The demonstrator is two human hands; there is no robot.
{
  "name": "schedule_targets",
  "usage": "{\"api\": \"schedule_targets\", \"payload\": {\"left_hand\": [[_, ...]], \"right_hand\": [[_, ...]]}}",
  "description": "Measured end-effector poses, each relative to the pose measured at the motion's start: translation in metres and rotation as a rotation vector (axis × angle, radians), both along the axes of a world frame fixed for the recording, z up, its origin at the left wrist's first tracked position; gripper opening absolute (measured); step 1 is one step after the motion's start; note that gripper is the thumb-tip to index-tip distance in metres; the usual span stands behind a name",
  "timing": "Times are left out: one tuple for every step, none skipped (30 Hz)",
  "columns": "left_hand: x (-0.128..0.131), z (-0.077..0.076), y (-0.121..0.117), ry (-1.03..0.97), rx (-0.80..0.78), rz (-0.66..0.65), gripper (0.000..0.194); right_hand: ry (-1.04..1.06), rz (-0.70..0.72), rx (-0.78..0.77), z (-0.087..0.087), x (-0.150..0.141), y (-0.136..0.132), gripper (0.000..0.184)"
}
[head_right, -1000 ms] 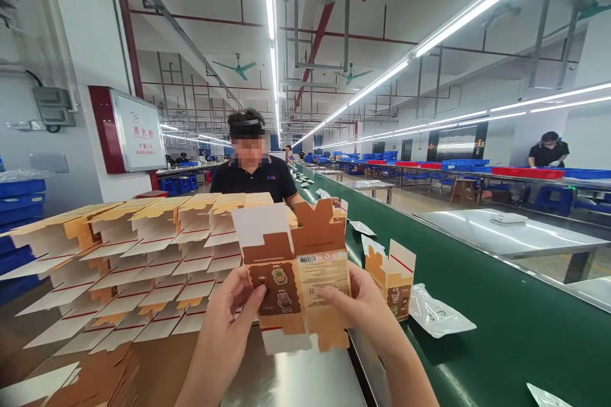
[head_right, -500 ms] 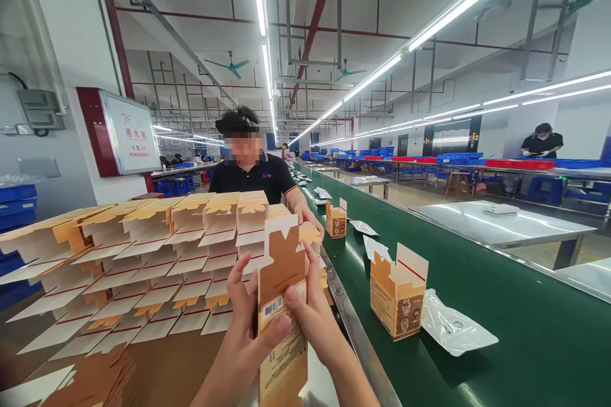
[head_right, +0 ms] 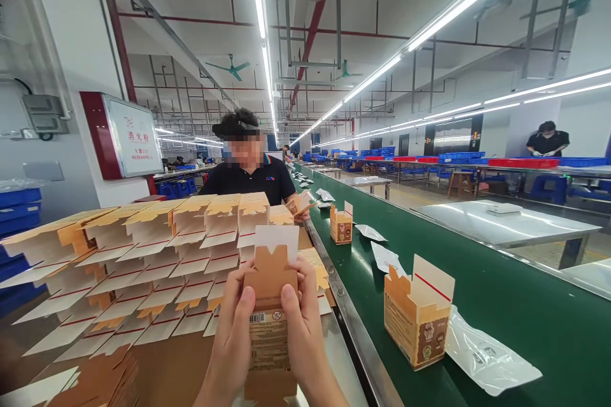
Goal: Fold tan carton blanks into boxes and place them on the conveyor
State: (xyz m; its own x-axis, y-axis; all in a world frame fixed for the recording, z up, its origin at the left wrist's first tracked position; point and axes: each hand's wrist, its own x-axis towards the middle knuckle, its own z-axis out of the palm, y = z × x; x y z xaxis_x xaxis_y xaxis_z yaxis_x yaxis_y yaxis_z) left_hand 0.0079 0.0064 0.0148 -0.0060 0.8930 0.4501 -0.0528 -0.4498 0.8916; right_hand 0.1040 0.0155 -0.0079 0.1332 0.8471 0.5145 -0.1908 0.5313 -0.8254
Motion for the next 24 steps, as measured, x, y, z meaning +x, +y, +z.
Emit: {"api": "schedule_targets", "payload": {"left_hand": [[0.0,-0.001,0.0,0.033,0.03,0.048,0.023],[-0.001,-0.002,0.0,0.067,0.074,0.083,0.02],[-0.002,-0.004,0.001,0.108,0.123,0.097,0.019],[-0.003,-0.006,0.003,0.151,0.172,0.102,0.019],[-0.004,-0.009,0.006,0.187,0.207,0.098,0.022],[-0.004,-0.011,0.009,0.203,0.218,0.089,0.026],[-0.005,-0.012,0.011,0.207,0.206,0.074,0.029],[-0.005,-0.013,0.013,0.205,0.179,0.066,0.031],[-0.006,-0.012,0.015,0.196,0.151,0.069,0.032],[-0.007,-0.01,0.016,0.174,0.125,0.088,0.031],[-0.008,-0.008,0.016,0.138,0.103,0.127,0.028],[-0.01,-0.004,0.015,0.084,0.087,0.184,0.025],[-0.012,0.0,0.014,0.012,0.075,0.247,0.023],[-0.014,0.004,0.013,-0.066,0.059,0.301,0.022],[-0.016,0.008,0.012,-0.14,0.042,0.339,0.024],[-0.018,0.012,0.01,-0.202,0.019,0.358,0.028],[-0.02,0.015,0.008,-0.236,0.005,0.37,0.031],[-0.022,0.018,0.006,-0.239,0.008,0.373,0.035],[-0.023,0.021,0.005,-0.215,0.023,0.382,0.037],[-0.024,0.022,0.003,-0.177,0.053,0.403,0.037],[-0.025,0.024,0.001,-0.14,0.09,0.428,0.036],[-0.026,0.025,-0.001,-0.109,0.127,0.447,0.034],[-0.026,0.025,-0.002,-0.092,0.158,0.461,0.032],[-0.026,0.026,-0.004,-0.092,0.166,0.461,0.03]], "right_hand": [[-0.015,-0.022,0.005,0.0,0.001,0.0,0.026],[-0.046,-0.057,0.029,-0.001,0.002,0.0,0.022],[-0.097,-0.103,0.066,-0.002,0.003,0.0,0.018],[-0.154,-0.147,0.102,-0.002,0.004,0.0,0.016],[-0.207,-0.177,0.125,-0.002,0.004,0.0,0.02],[-0.247,-0.192,0.131,-0.001,0.004,0.0,0.024],[-0.276,-0.193,0.121,0.0,0.004,0.0,0.029],[-0.294,-0.184,0.105,0.002,0.005,0.001,0.032],[-0.3,-0.164,0.094,0.004,0.007,0.001,0.032],[-0.299,-0.11,0.077,0.006,0.01,0.001,0.027],[-0.306,-0.023,0.05,0.009,0.014,0.0,0.019],[-0.33,0.085,0.009,0.011,0.019,0.0,0.029],[-0.378,0.205,-0.052,0.013,0.025,-0.001,0.053],[-0.441,0.32,-0.124,0.015,0.032,-0.001,0.071],[-0.508,0.404,-0.186,0.017,0.039,-0.001,0.076],[-0.567,0.444,-0.219,0.019,0.046,-0.001,0.068],[-0.593,0.442,-0.217,0.021,0.053,-0.001,0.055],[-0.57,0.415,-0.199,0.023,0.061,-0.001,0.044],[-0.501,0.365,-0.189,0.024,0.069,0.0,0.038],[-0.397,0.292,-0.2,0.025,0.077,0.001,0.037],[-0.276,0.203,-0.233,0.026,0.085,0.002,0.038],[-0.148,0.102,-0.292,0.025,0.093,0.005,0.039],[-0.036,-0.003,-0.362,0.024,0.1,0.009,0.04],[0.045,-0.094,-0.43,0.021,0.107,0.014,0.041]]}}
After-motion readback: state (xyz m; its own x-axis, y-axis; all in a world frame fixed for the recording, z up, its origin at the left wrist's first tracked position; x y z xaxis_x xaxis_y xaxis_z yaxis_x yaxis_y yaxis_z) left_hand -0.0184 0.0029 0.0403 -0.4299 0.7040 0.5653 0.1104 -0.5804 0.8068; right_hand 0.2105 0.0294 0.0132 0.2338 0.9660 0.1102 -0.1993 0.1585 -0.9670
